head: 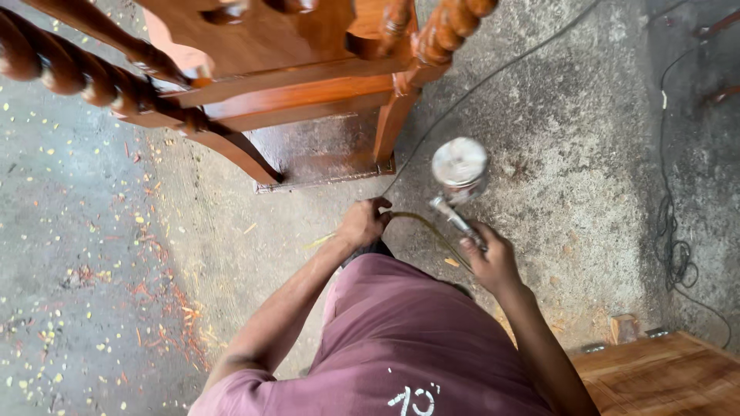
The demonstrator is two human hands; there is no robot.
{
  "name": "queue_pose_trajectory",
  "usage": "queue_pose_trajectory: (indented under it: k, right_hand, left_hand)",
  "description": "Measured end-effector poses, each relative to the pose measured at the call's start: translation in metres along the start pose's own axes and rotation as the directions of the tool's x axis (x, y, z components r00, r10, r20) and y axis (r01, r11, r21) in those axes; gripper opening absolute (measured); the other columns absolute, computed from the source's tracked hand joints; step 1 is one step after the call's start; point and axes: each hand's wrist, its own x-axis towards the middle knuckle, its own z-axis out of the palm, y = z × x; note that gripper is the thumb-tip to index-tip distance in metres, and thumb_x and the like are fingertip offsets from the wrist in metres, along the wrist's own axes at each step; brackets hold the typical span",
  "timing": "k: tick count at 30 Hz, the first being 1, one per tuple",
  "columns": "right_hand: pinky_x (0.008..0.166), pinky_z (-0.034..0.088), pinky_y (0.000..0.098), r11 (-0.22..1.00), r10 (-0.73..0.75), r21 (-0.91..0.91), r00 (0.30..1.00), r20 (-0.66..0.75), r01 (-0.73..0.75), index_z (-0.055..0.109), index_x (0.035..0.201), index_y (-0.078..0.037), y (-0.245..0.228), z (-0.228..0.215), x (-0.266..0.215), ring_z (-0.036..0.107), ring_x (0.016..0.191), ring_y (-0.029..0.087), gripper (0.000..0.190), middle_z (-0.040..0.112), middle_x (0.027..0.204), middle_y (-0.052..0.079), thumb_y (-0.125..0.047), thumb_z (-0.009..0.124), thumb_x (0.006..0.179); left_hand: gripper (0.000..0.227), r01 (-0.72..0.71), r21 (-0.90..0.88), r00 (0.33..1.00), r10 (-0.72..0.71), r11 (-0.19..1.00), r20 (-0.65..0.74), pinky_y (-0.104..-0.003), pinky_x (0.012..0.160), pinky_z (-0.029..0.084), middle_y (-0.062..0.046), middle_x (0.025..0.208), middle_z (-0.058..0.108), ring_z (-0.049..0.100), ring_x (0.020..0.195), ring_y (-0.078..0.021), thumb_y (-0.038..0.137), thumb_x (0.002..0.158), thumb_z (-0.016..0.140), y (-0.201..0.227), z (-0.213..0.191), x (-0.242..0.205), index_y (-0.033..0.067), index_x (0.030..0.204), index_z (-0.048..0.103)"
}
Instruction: The person uses a spray gun to apply a finish to a wooden chair. They systematically coat the chair's backrest, seat, and legs while moving around the object to ensure coverage.
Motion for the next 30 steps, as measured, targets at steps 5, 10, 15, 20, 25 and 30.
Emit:
queue_pose_trajectory:
  k: [5, 10, 15, 20, 25, 30]
  right_hand:
    - [0.062, 0.047, 0.0258, 0.930, -0.250, 0.233, 0.953, -0.169, 0.285, 0.056, 0.141, 0.003, -0.004, -0.087, -0.001, 0.058, 0.070, 0.009, 0.080, 0.061, 0.081, 0.002, -0.065, 0.050, 0.101]
    - [0.069, 0.048, 0.0260, 0.710, -0.553, 0.427, 0.819, -0.155, 0.560, 0.049, 0.143, 0.007, 0.028, -0.168, 0.015, 0.057, 0.080, 0.009, 0.083, 0.065, 0.115, 0.011, -0.067, 0.050, 0.105]
    - [0.067, 0.049, 0.0250, 0.678, -0.671, 0.424, 0.741, 0.025, 0.600, 0.054, 0.142, 0.005, 0.098, -0.243, 0.030, 0.060, 0.076, 0.009, 0.077, 0.066, 0.097, 0.006, -0.063, 0.046, 0.108]
    - [0.057, 0.048, 0.0268, 0.653, -0.756, 0.286, 0.629, 0.181, 0.702, 0.058, 0.142, 0.004, 0.147, -0.303, 0.070, 0.060, 0.064, 0.009, 0.075, 0.065, 0.086, 0.005, -0.059, 0.047, 0.103]
    - [0.067, 0.057, 0.0339, 0.512, -0.858, 0.317, 0.460, 0.227, 0.799, 0.057, 0.141, 0.003, 0.150, -0.333, 0.117, 0.069, 0.073, 0.017, 0.069, 0.072, 0.110, 0.020, -0.055, 0.050, 0.105]
    - [0.093, 0.062, 0.0427, 0.309, -0.943, 0.349, 0.236, 0.236, 0.885, 0.053, 0.141, 0.007, 0.151, -0.339, 0.193, 0.071, 0.115, 0.041, 0.067, 0.066, 0.126, 0.029, -0.052, 0.047, 0.111]
  left_hand:
    - [0.037, -0.120, -0.120, 0.980, 0.098, 0.985, -0.176, -0.041, 0.081, 0.059, -0.014, 0.115, 0.076, 0.077, 0.090, -0.0291, 0.029, 0.094, 0.068, 0.049, 0.011, 0.016, 0.0117, 0.127, 0.068]
    - [0.042, -0.274, -0.168, 0.907, 0.197, 0.947, -0.371, -0.038, 0.085, 0.057, -0.016, 0.117, 0.073, 0.073, 0.098, -0.0253, 0.033, 0.101, 0.067, 0.128, 0.049, 0.006, 0.0045, 0.132, 0.066]
    - [0.042, -0.311, -0.785, 0.945, 0.086, 0.535, -0.315, -0.024, 0.062, 0.049, -0.002, 0.089, 0.070, 0.061, 0.070, -0.0073, 0.038, 0.104, 0.059, 0.252, 0.151, -0.002, 0.0029, 0.126, 0.070]
    - [0.035, -0.285, -0.880, 0.917, -0.161, 0.380, -0.366, -0.024, 0.045, 0.031, 0.002, 0.063, 0.060, 0.042, 0.050, -0.0053, 0.031, 0.103, 0.066, 0.341, 0.210, 0.013, 0.0004, 0.088, 0.073]
    - [0.030, -0.310, -0.890, 0.802, -0.411, 0.333, -0.433, -0.027, 0.040, 0.026, 0.003, 0.054, 0.053, 0.037, 0.045, -0.0060, 0.021, 0.095, 0.069, 0.371, 0.222, 0.038, 0.0041, 0.070, 0.072]
    - [0.028, -0.386, -0.841, 0.671, -0.511, 0.379, -0.537, -0.028, 0.043, 0.028, 0.003, 0.056, 0.054, 0.039, 0.048, -0.0060, 0.017, 0.092, 0.076, 0.376, 0.221, 0.100, -0.0024, 0.073, 0.073]
